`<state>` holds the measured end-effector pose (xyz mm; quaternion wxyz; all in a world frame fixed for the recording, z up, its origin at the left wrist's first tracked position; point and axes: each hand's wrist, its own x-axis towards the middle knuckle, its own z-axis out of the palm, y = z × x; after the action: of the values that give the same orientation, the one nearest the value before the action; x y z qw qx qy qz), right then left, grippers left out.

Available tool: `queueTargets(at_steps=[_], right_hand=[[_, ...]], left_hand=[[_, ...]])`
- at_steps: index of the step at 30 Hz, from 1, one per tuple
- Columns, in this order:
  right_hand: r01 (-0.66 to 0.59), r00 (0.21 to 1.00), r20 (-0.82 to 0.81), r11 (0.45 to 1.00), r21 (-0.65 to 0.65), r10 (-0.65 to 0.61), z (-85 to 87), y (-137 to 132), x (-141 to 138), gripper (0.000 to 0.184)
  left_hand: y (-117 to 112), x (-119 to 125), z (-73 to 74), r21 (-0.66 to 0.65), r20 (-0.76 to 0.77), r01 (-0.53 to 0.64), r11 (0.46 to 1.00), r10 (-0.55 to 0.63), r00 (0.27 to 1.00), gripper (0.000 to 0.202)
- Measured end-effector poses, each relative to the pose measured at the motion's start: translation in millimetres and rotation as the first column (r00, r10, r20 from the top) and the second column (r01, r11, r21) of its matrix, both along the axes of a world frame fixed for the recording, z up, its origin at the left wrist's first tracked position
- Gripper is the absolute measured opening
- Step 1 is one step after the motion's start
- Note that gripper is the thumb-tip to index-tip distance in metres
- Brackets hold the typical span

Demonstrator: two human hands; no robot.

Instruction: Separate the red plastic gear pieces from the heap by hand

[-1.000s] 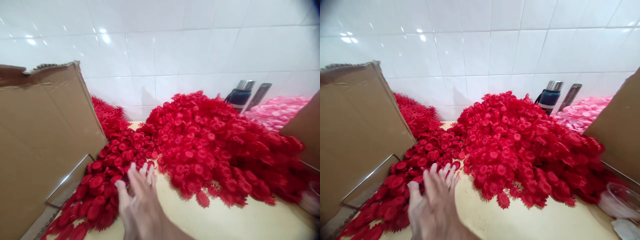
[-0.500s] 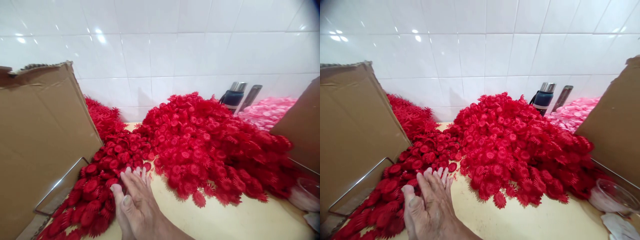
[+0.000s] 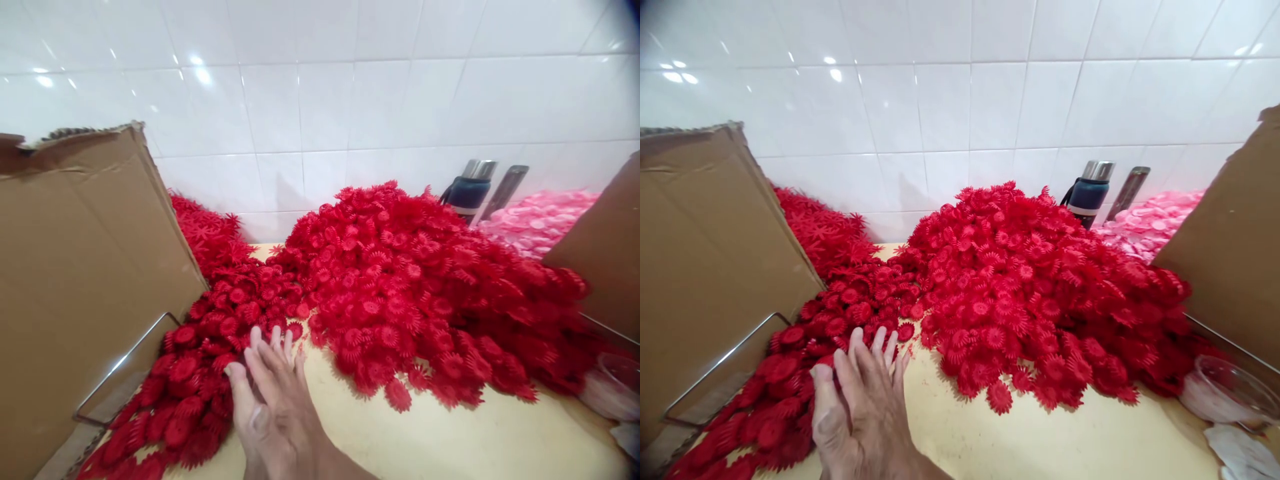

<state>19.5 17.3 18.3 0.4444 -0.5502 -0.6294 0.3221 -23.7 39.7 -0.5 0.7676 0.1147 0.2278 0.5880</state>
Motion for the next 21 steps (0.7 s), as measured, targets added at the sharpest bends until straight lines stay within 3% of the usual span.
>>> queueTargets(at_steps=[3, 6, 9, 14, 18, 21], right_hand=[[-0.008, 1.0, 0.023, 1.0, -0.009, 0.008, 3.3, 5.4, 6.6, 0.058], [-0.023, 0.999, 0.026, 0.998, -0.059, 0.024, 8.4, 10.4, 15.0, 0.058], [-0.049, 0.998, 0.032, 0.998, -0.028, 0.05, 8.9, 4.1, 10.8, 0.061], [-0.027, 0.996, 0.083, 0.999, 0.032, 0.024, 10.4, -1.0, 3.5, 0.059], [0.019, 0.986, 0.166, 0.997, 0.077, -0.031, 8.8, 11.0, 12.9, 0.057], [0.029, 0.982, 0.183, 0.995, 0.098, -0.047, -0.2, 6.4, 8.0, 0.055]], left_hand=[[-4.8, 3.4, 0.5, 0.057, 0.012, 0.018, 0.998, -0.019, 1.0, 0.051], [-10.3, 7.8, 8.4, 0.001, 0.012, 0.032, 0.999, -0.032, 0.999, 0.052], [-9.0, 6.0, 11.8, 0.031, 0.055, 0.04, 0.999, -0.042, 0.998, 0.052], [-9.7, 7.1, 4.5, 0.192, 0.077, -0.109, 0.975, 0.096, 0.992, 0.043], [-11.0, 10.0, 4.8, 0.076, 0.038, 0.063, 0.995, -0.066, 0.997, 0.049], [-5.3, 1.7, 1.0, 0.083, 0.024, 0.058, 0.995, -0.06, 0.998, 0.054]])
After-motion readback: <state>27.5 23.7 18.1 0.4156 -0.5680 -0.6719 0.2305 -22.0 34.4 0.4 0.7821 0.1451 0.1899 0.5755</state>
